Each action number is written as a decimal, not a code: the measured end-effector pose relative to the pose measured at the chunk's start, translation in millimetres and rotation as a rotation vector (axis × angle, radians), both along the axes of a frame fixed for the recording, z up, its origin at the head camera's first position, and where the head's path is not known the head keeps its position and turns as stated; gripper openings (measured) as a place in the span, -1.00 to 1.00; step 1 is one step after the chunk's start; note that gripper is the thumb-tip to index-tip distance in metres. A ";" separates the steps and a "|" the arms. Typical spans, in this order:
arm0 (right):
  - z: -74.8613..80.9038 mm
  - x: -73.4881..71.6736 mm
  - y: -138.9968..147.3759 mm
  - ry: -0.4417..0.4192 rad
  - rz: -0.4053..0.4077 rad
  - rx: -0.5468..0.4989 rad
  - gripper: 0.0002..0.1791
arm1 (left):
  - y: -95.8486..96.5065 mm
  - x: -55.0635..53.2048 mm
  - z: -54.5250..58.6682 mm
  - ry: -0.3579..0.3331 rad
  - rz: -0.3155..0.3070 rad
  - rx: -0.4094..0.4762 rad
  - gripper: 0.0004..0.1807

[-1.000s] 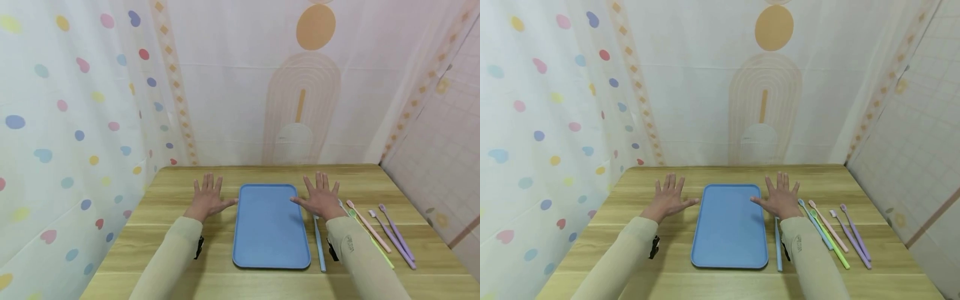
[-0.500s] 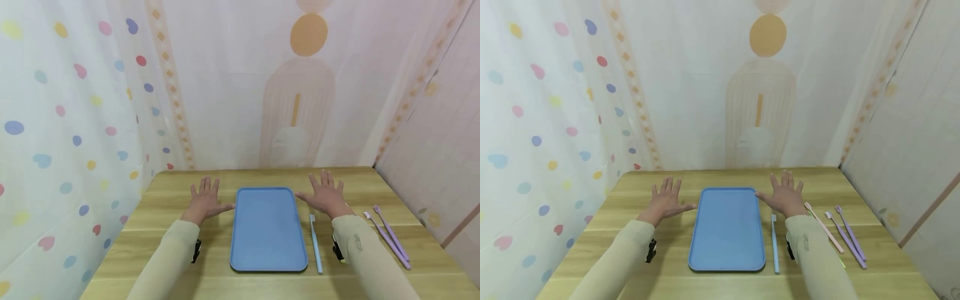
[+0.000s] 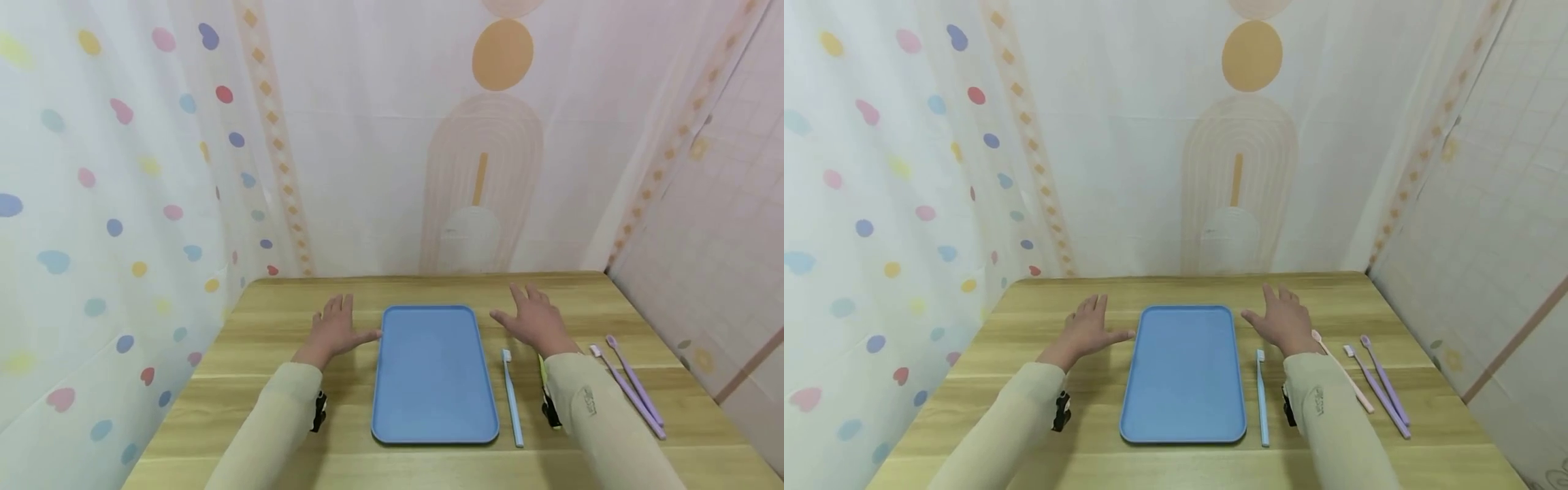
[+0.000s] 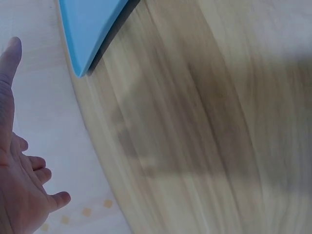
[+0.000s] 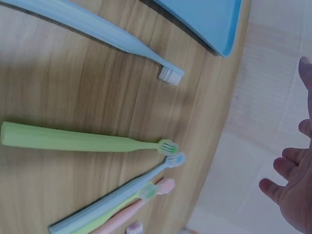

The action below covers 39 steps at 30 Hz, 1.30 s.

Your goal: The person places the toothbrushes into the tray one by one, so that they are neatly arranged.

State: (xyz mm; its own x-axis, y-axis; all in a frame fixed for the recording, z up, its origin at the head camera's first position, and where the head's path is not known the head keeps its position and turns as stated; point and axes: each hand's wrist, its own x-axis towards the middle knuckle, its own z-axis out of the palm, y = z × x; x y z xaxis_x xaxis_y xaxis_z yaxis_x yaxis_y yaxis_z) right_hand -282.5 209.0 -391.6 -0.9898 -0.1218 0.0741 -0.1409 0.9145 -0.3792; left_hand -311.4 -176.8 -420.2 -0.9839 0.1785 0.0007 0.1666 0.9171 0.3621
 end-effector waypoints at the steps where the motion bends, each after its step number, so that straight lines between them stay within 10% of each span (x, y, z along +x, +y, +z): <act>1: 0.1 0.4 -0.5 -0.007 0.001 -0.016 -0.08 | 0.1 0.3 -0.8 -0.011 0.001 0.021 0.28; 15: -1.1 4.6 -2.5 -0.034 -0.038 -0.127 -0.18 | 15.5 4.2 -13.5 -0.106 0.016 0.355 0.18; 39: -40.5 38.7 -2.0 -0.068 -0.157 -0.351 -0.39 | 30.2 15.6 -52.0 -0.180 0.038 0.597 -0.08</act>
